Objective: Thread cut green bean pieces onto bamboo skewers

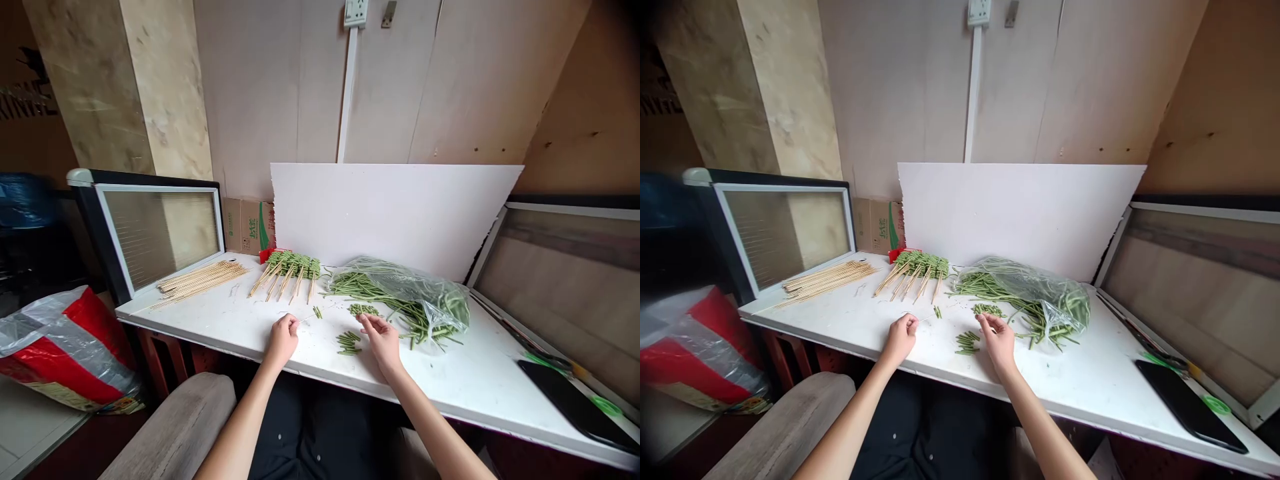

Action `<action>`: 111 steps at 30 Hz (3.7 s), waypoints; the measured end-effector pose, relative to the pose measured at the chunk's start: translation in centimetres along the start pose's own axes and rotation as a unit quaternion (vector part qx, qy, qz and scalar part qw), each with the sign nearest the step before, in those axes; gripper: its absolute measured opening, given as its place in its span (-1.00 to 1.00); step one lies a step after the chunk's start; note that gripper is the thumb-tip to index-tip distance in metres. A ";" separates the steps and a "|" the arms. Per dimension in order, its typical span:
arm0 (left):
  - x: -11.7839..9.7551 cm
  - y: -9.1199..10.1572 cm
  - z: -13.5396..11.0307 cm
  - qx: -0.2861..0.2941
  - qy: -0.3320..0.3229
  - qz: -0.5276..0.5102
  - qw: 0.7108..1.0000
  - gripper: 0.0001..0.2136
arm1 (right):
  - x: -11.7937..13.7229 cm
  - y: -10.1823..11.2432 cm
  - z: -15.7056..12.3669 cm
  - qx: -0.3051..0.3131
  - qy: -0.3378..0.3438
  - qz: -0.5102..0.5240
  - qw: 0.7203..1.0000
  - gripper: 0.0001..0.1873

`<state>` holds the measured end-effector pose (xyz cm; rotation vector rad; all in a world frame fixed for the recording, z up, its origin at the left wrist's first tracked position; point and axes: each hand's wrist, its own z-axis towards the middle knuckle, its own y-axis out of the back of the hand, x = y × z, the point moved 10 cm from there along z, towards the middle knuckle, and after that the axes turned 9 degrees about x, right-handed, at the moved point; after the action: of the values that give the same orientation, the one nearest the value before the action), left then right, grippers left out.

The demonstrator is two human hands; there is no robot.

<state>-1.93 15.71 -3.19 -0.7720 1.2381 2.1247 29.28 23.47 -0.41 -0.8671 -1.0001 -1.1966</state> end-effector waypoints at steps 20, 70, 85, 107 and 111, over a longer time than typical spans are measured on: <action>-1.3 -1.1 -0.6 0.091 -0.068 0.040 0.993 -0.83 | -1.6 -2.1 -1.5 0.091 -0.076 0.124 0.985 -0.52; -1.3 -0.5 -0.9 0.079 -0.054 -0.001 0.995 -0.84 | -1.4 -1.7 -1.7 0.095 -0.075 0.069 0.990 -0.59; -2.8 -0.8 -1.1 0.046 -0.064 0.005 0.997 -0.86 | -1.5 -0.2 -0.9 0.030 -0.046 0.039 0.998 -0.53; -5.1 -2.4 -1.4 0.014 -0.078 0.020 0.997 -0.80 | -1.9 1.2 -0.6 -0.004 -0.009 0.045 0.999 -0.59; -5.1 -2.5 -1.4 0.019 -0.089 0.017 0.996 -0.79 | -1.8 1.3 -0.6 0.000 0.000 0.040 0.999 -0.58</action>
<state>3.58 14.64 -1.54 -0.5357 1.2005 2.1388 30.51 23.77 -2.35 -0.8992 -0.9560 -1.1296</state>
